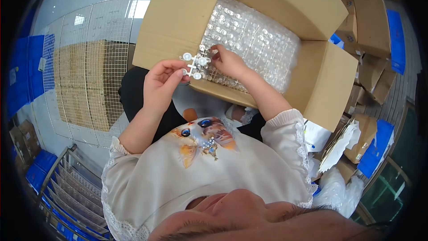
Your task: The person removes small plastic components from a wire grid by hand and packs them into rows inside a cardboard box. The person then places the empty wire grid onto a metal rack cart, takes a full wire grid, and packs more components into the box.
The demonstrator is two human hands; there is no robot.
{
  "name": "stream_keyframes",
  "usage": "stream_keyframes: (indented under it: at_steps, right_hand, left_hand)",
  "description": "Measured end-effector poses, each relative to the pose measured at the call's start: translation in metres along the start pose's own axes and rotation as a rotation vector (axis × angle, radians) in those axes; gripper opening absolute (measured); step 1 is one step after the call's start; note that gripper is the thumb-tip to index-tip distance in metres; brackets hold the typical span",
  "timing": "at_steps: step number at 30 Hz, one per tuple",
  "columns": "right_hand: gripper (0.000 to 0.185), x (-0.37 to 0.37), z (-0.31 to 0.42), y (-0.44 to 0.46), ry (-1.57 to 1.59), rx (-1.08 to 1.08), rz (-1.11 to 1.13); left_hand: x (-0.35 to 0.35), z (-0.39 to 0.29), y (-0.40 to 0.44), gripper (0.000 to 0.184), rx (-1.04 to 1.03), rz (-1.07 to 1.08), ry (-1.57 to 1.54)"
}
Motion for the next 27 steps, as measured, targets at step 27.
stream_keyframes:
  at_steps: [27]
  right_hand:
    - [0.046,0.081,-0.117,0.006,-0.015,0.014,-0.471]
  left_hand:
    - [0.358,0.017,-0.255,0.060,-0.460,-1.222,1.728]
Point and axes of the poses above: each hand's wrist, its own y-axis towards the middle knuckle, its own x-axis out of the back of the hand, z = x × y, the point moved 6 cm from there along y, towards the middle knuckle, and after that the axes turned 5 degrees about -z, right-handed, at the moved point
